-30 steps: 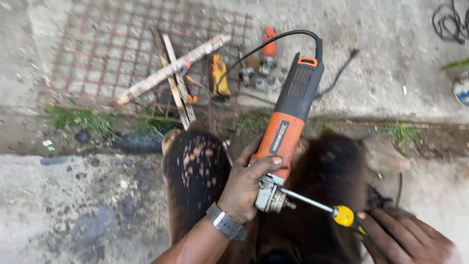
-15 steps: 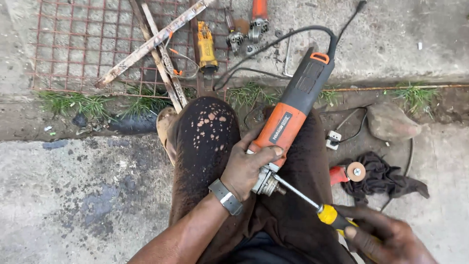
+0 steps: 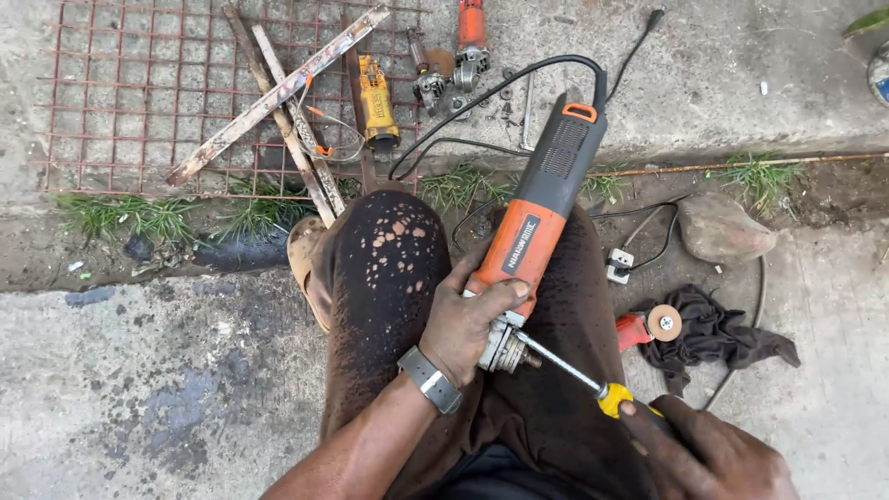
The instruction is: The person assembles an angle grinder by attaching the gear housing and tightening the screws with a screwdriver. They handle the orange power tool, metal housing, and screws while sitting on the ground.
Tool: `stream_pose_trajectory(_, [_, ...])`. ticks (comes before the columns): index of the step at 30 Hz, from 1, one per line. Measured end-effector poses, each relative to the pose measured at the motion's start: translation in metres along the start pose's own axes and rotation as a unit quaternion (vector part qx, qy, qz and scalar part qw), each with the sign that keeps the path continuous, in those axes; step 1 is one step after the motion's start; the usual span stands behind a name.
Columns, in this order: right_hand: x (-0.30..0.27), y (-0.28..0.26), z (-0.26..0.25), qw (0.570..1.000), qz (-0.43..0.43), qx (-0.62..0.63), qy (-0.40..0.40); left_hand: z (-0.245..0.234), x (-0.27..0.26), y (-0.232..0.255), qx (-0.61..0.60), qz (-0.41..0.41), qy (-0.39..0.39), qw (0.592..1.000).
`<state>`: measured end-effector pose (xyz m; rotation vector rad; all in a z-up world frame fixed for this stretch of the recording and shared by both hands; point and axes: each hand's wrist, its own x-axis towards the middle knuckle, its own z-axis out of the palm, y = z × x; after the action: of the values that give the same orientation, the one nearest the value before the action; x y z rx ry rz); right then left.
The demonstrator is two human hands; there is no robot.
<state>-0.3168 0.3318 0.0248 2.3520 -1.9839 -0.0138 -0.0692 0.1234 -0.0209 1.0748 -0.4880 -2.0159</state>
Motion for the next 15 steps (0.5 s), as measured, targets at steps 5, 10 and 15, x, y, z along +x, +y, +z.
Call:
stream_pose_trajectory(5, [0.048, 0.012, -0.029, 0.813, 0.381, 0.407, -0.166, 0.0, 0.009, -0.001, 0.017, 0.028, -0.024, 0.999])
stream_pose_trajectory(10, [0.037, 0.037, -0.014, 0.55, 0.48, 0.657, -0.188, 0.003, 0.006, 0.002, 0.035, 0.02, -0.018, 0.999])
stream_pose_trajectory(15, [0.029, 0.004, -0.03, 0.938, 0.192, 0.287, -0.03, 0.006, 0.004, 0.008, -0.021, -0.027, 0.023, 0.999])
